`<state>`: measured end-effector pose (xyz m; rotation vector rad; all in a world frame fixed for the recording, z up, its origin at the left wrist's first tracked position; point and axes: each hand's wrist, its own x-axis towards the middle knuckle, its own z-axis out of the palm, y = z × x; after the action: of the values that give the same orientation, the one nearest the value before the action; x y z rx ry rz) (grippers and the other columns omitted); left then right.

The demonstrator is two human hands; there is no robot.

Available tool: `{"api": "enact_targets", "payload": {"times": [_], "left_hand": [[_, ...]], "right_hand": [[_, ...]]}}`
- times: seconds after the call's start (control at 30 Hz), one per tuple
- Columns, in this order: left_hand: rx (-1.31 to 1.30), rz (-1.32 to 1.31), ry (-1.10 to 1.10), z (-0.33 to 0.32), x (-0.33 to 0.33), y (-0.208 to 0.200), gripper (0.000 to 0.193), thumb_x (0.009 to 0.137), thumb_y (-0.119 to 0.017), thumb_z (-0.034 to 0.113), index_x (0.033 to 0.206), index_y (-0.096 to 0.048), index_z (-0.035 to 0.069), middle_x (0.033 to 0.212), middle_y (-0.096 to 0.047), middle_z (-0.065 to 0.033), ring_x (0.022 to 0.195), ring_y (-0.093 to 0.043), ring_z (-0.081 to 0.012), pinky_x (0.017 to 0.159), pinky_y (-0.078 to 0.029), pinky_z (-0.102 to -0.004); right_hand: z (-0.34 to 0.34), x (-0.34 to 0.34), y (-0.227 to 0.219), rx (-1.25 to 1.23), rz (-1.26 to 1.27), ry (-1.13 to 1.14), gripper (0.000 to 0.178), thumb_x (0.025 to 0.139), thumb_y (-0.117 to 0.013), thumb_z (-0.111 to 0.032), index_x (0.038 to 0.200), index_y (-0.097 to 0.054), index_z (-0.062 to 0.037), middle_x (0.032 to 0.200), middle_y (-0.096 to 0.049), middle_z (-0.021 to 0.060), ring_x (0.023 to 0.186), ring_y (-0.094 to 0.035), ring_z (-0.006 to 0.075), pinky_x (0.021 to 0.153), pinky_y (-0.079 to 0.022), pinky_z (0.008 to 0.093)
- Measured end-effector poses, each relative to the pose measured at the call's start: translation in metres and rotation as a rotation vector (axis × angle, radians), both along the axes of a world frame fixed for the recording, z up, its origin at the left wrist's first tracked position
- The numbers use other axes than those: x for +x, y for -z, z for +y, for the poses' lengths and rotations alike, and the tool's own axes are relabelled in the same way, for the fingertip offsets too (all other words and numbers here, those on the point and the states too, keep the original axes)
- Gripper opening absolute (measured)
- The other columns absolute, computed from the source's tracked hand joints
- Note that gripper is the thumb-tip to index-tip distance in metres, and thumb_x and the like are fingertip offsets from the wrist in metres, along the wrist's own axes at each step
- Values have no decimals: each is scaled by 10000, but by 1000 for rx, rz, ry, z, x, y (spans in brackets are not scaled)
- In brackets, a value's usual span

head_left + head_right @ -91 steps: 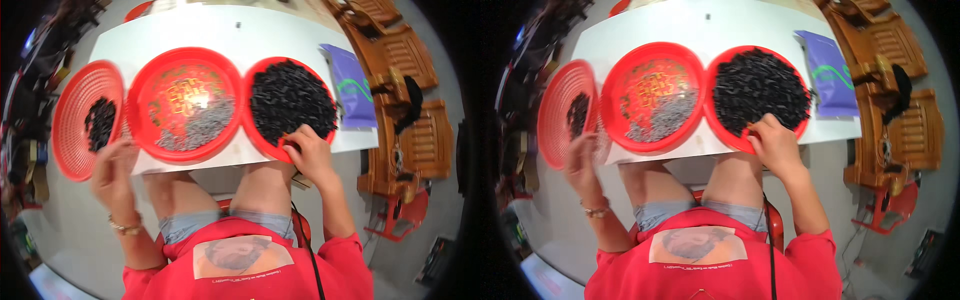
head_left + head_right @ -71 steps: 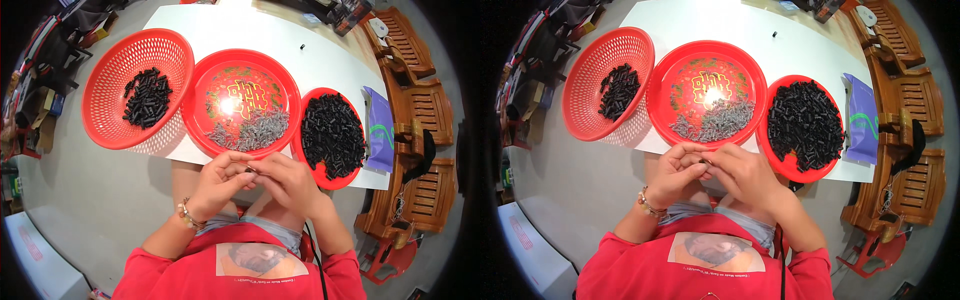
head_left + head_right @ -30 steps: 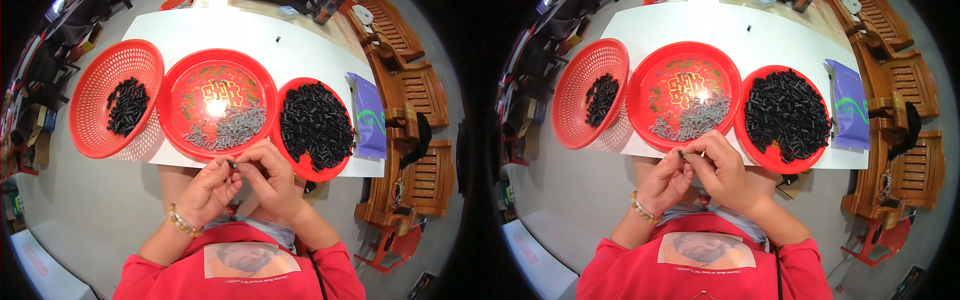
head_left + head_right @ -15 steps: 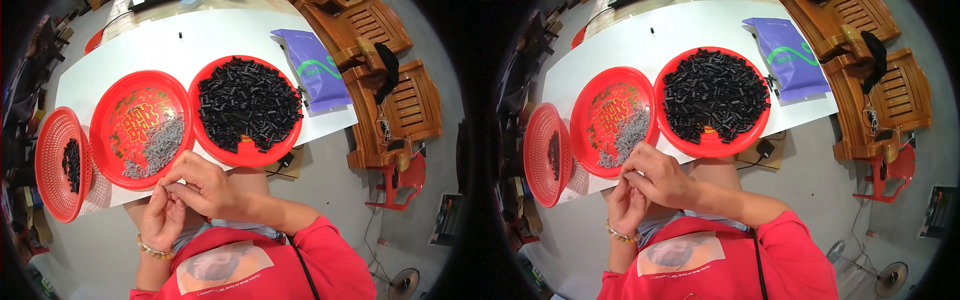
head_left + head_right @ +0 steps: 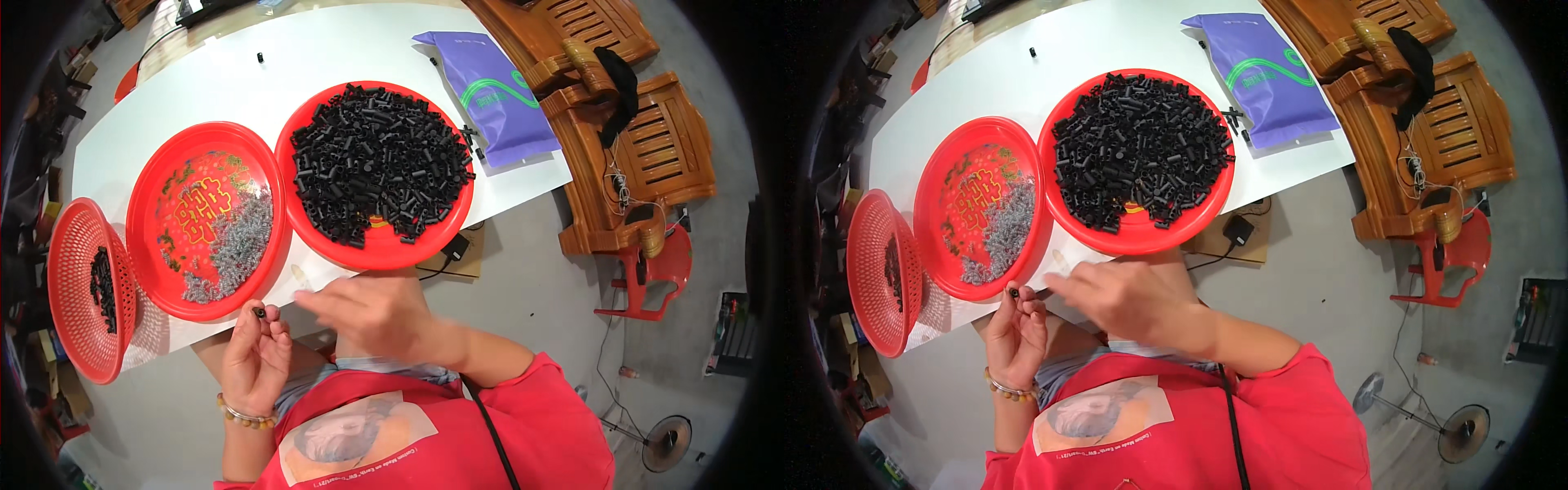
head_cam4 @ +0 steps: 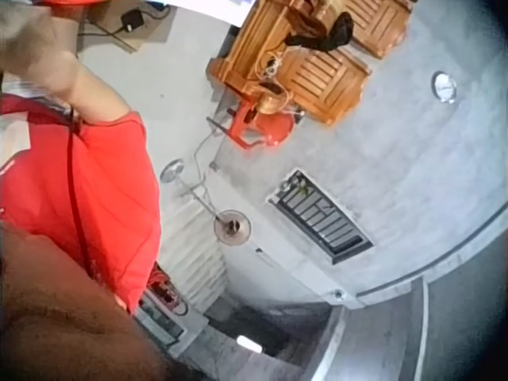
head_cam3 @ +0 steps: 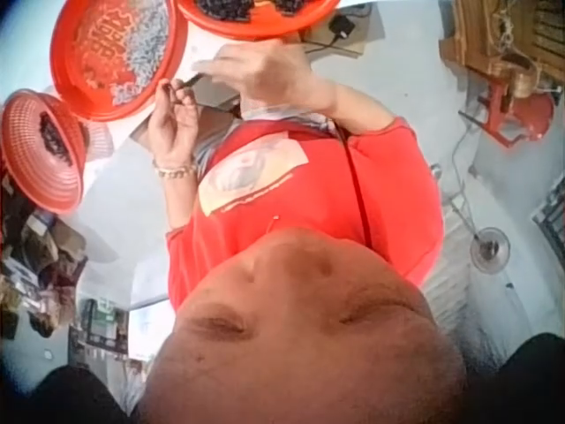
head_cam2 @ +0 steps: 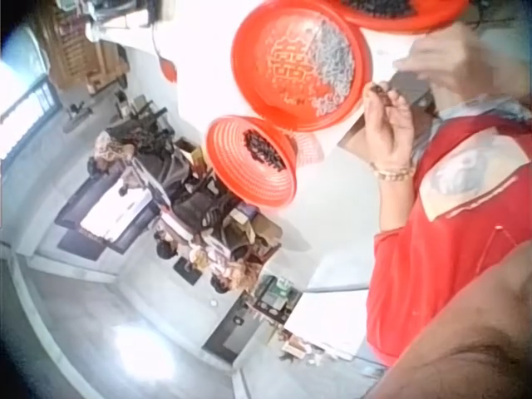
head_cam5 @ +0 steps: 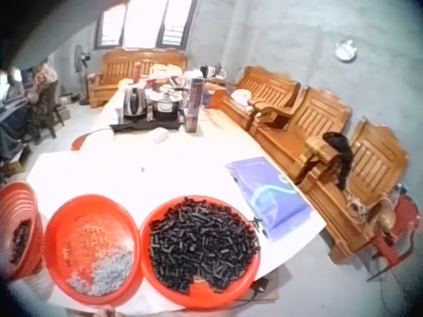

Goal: The person is manually assembling small black plastic components by inserting silver metal pins into them.

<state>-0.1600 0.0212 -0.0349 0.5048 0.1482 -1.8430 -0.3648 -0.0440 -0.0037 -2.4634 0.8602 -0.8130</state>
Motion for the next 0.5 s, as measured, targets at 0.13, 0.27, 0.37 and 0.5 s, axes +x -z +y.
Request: {"api": "enact_targets", "payload": {"times": [0.13, 0.27, 0.37, 0.5], "left_hand": [[71, -63, -70, 2, 2, -6, 169, 945, -492, 122, 1097, -528, 57, 1007, -608, -93, 879, -625, -179, 749, -549, -292], [62, -75, -85, 6, 7, -5, 162, 941, -495, 108, 1089, -529, 54, 1006, -613, -100, 859, -631, -178, 740, -553, -295], [40, -64, -56, 8, 8, -3, 166, 936, -502, 104, 1090, -531, 49, 993, -618, -107, 851, -630, -174, 735, -554, -297], [25, -62, -27, 8, 6, -1, 170, 932, -510, 106, 1090, -532, 46, 975, -620, -109, 832, -628, -171, 727, -555, -301]], "right_hand": [[-18, -44, 16, -65, 18, 230, 267, 725, -680, -45, 990, -650, -59, 758, -610, 67, 615, -606, 197, 523, -476, 311], [-31, -74, -1, -30, 118, 450, 224, 754, -651, 4, 970, -656, -56, 765, -608, 90, 604, -595, 217, 519, -467, 305], [-37, -85, -4, -29, 178, 471, 142, 775, -638, -83, 915, -659, -95, 765, -582, 53, 638, -605, 253, 531, -481, 348], [-39, -78, 3, 2, 269, 387, 144, 749, -668, -41, 891, -668, -66, 767, -587, 56, 644, -606, 215, 541, -477, 311]]}}
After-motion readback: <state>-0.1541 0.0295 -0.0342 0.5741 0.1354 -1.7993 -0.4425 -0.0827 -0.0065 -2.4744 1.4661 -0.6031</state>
